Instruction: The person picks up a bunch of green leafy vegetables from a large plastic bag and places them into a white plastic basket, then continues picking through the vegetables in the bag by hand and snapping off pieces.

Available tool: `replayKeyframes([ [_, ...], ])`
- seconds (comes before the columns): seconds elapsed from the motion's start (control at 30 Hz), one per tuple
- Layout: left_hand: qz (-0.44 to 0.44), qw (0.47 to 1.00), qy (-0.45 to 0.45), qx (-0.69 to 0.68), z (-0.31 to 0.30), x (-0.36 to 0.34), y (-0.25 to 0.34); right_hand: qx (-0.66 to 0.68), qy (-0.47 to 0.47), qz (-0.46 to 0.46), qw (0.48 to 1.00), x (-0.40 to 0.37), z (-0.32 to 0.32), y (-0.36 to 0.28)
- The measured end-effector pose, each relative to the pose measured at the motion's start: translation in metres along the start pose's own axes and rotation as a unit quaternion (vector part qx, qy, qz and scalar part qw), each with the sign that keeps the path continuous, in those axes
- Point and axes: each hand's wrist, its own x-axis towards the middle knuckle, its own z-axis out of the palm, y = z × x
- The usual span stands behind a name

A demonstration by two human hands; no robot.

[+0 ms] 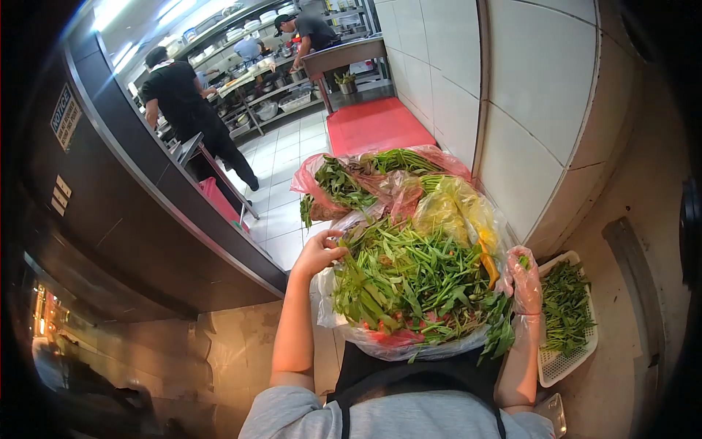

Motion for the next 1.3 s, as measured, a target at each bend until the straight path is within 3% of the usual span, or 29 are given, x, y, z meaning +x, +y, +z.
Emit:
replayKeyframes([
  [0.07, 0.066, 0.996, 0.002, 0.067, -0.005, 0.002, 0.003, 0.009, 0.001, 0.003, 1.0, 0.0, 0.008, -0.001],
  [0.1, 0.152, 0.974, 0.052, 0.157, 0.0, 0.004, 0.005, 0.004, -0.006, 0.009, 1.0, -0.001, 0.008, -0.001],
  [0.2, 0.134, 0.991, 0.011, -0.002, 0.009, -0.004, 0.045, -0.009, -0.016, 0.019, 1.0, -0.002, 0.009, -0.001],
  [0.33, 0.18, 0.97, 0.04, 0.157, 0.015, 0.024, 0.04, -0.004, -0.015, 0.03, 0.999, -0.007, 0.009, -0.006],
  [0.37, 0.156, 0.979, 0.029, 0.125, 0.022, 0.02, 0.049, 0.003, -0.012, 0.031, 0.999, -0.007, 0.007, -0.007],
  [0.47, 0.314, 0.941, 0.127, -0.003, 0.02, 0.022, 0.055, 0.016, 0.016, 0.034, 0.999, -0.013, 0.005, -0.01],
  [0.53, 0.328, 0.918, 0.13, -0.18, 0.011, 0.006, 0.078, 0.015, 0.012, 0.023, 1.0, -0.012, -0.001, -0.009],
  [0.73, 0.317, 0.912, 0.116, -0.233, 0.007, -0.01, 0.091, -0.028, -0.024, 0.008, 0.999, -0.008, 0.014, -0.019],
  [0.9, 0.363, 0.874, 0.109, -0.305, 0.018, -0.023, 0.088, -0.051, 0.0, -0.013, 0.999, 0.0, 0.032, -0.03],
  [1.03, 0.376, 0.863, 0.099, -0.322, 0.029, -0.034, 0.093, -0.234, -0.049, -0.213, 0.947, 0.01, 0.058, -0.051],
  [1.13, 0.382, 0.866, 0.093, -0.309, 0.035, -0.041, 0.099, -0.225, -0.134, -0.196, 0.945, 0.011, 0.09, -0.067],
  [1.23, 0.389, 0.868, 0.083, -0.298, 0.04, -0.05, 0.104, -0.255, -0.196, -0.251, 0.913, 0.024, 0.117, -0.063],
  [1.3, 0.394, 0.868, 0.074, -0.292, 0.044, -0.055, 0.105, -0.341, -0.173, -0.333, 0.862, 0.024, 0.131, -0.059],
])
